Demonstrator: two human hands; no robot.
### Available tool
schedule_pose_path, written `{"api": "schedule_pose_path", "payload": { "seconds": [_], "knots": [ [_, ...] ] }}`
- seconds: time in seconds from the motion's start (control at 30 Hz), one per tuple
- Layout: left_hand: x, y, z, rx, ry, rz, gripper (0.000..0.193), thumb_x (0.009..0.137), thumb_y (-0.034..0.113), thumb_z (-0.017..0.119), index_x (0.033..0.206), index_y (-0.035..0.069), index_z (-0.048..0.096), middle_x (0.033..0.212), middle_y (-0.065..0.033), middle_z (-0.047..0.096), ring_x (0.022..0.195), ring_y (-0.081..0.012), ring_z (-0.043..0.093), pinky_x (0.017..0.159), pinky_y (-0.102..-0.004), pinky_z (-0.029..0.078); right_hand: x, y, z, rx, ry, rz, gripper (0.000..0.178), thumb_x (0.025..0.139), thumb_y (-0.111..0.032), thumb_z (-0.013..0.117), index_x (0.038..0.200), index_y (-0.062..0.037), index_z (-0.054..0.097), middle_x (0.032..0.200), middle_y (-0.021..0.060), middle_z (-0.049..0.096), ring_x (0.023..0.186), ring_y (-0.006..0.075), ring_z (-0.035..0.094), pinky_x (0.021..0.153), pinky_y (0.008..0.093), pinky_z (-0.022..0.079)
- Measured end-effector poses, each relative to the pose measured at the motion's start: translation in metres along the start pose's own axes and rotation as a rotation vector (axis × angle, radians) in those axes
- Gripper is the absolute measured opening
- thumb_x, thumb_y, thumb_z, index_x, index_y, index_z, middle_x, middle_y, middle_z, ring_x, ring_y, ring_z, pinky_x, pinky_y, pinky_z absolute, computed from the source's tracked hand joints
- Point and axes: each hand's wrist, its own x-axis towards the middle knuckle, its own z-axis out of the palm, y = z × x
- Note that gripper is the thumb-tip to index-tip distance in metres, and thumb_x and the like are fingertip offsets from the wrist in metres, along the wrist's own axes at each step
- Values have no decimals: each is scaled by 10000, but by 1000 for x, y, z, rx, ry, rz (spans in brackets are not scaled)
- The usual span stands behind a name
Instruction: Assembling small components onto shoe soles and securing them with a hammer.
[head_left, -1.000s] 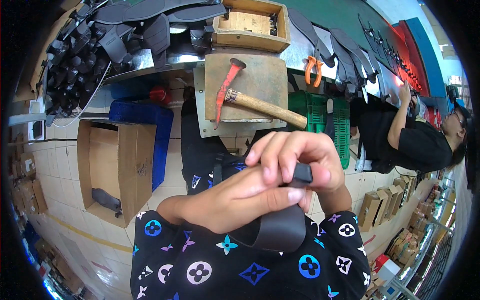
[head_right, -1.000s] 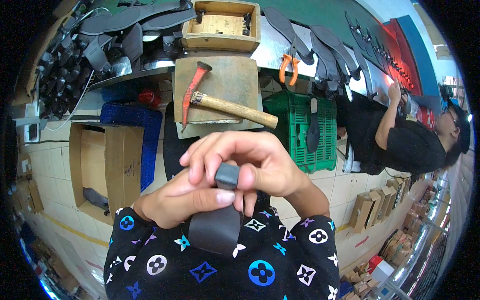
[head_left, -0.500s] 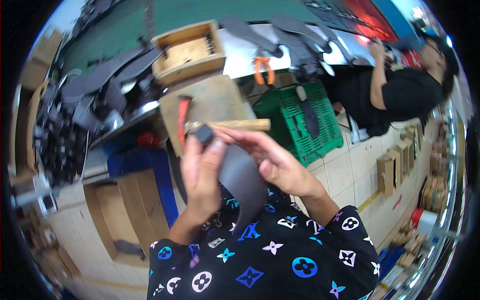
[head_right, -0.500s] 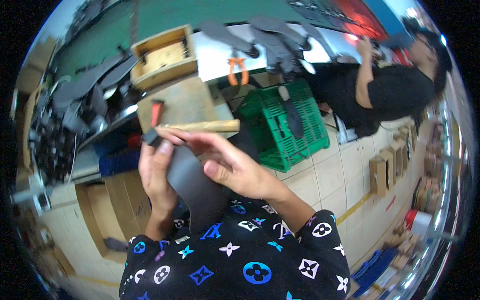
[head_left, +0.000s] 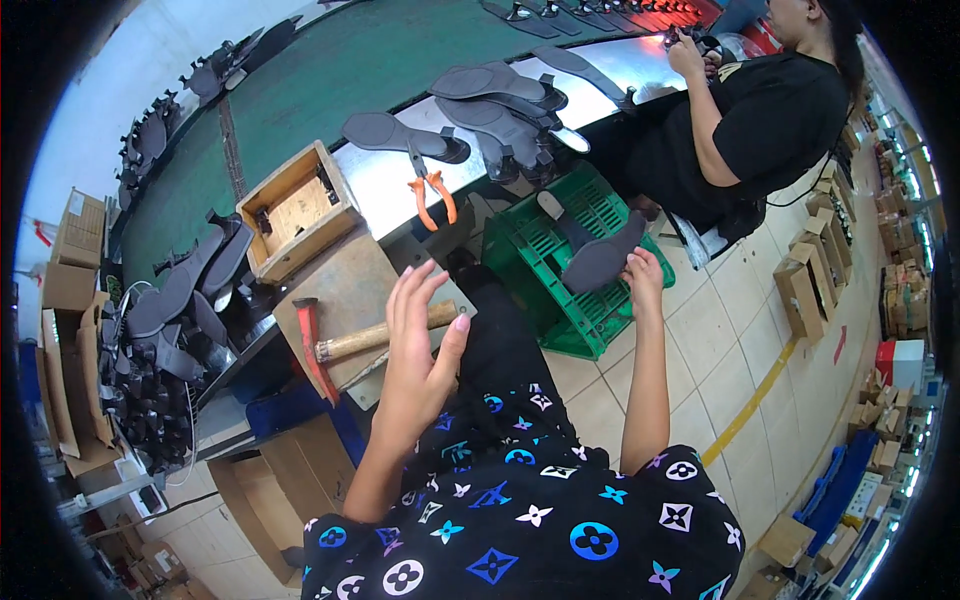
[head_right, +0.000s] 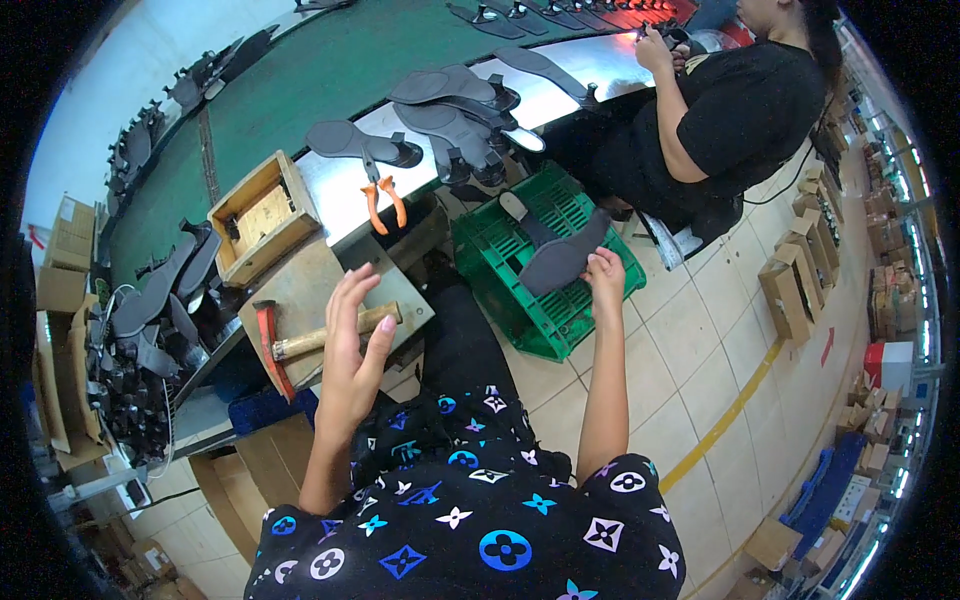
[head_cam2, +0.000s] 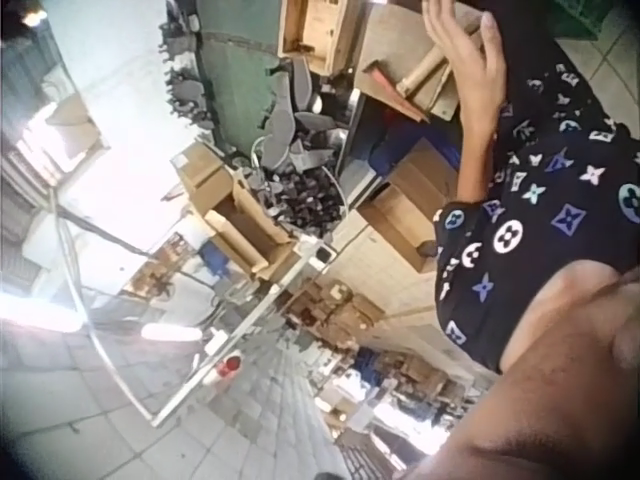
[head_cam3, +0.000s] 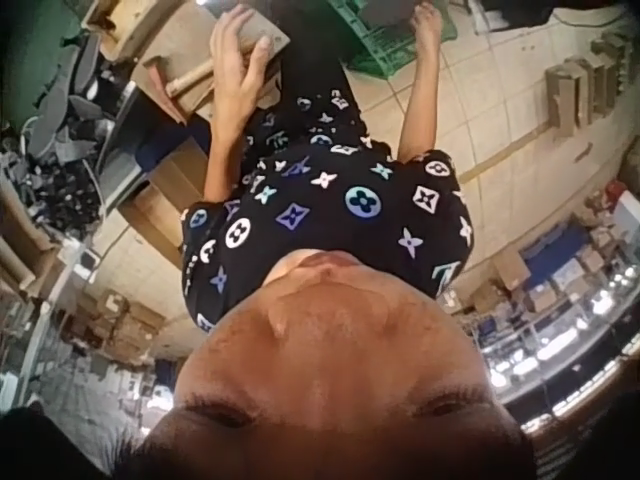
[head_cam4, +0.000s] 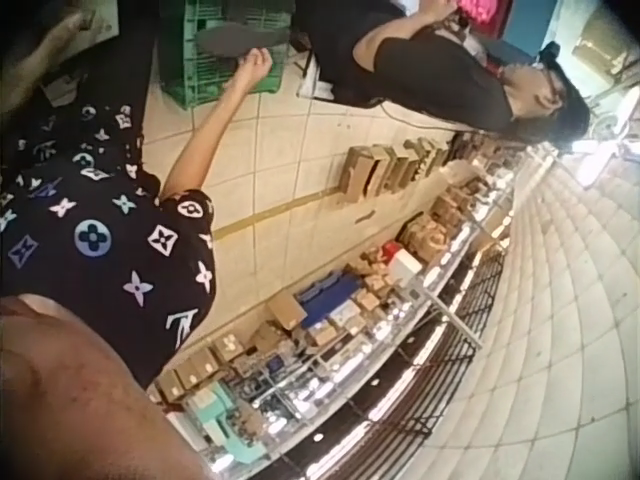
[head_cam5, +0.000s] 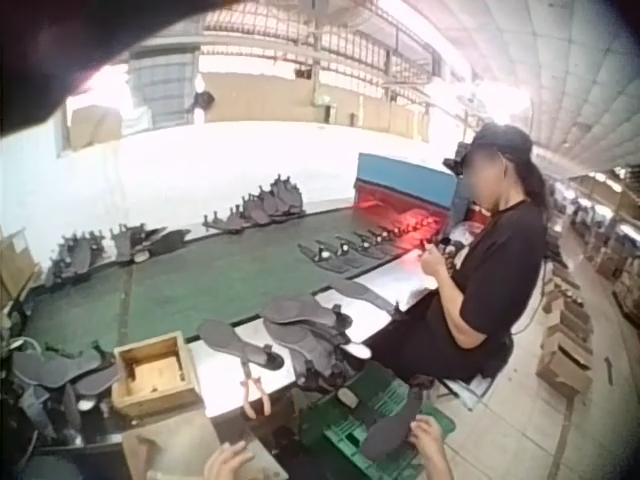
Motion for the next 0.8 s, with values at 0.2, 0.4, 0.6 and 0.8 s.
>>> {"api": "schedule_pose_path", "payload": {
  "seconds": [0.2, 0.4, 0.6, 0.8],
  "knots": [
    [-24, -11, -14, 152, 83, -125, 390, 980, 194, 574, 1309, -11, 529, 1484, -188, 428, 1433, -363, 328, 1175, -437, 257, 49, 15, 30, -1018, 142, -548, 230, 967, -155, 574, 1082, 27, 656, 1045, 243, 672, 969, 431, 644, 867, 434, 507],
    [-38, -2, -30, 86, 201, -197, 322, 975, 155, 570, 1248, -15, 586, 1442, -185, 486, 1357, -345, 442, 1126, -413, 337, 172, -128, 156, -836, 351, -893, 419, 938, -299, 654, 1190, 29, 586, 1099, 247, 633, 1026, 385, 627, 907, 446, 494],
    [-30, 6, -38, 167, 238, -95, 301, 949, 139, 595, 1220, 9, 605, 1436, -173, 511, 1367, -338, 445, 1147, -438, 312, 245, -184, 191, -1028, 113, -1035, 250, 839, -171, 675, 936, 54, 623, 848, 229, 666, 803, 412, 662, 749, 474, 541],
    [-2, 26, -57, 399, 462, 204, 672, 848, 152, 725, 1416, 35, 386, 1486, -208, 445, 1436, -414, 347, 1176, -519, 257, -84, -232, 310, -28, -699, -287, 344, 937, -217, 700, 1143, 1, 531, 895, 82, 620, 688, 113, 651, 562, 259, 535]
  ]
}}
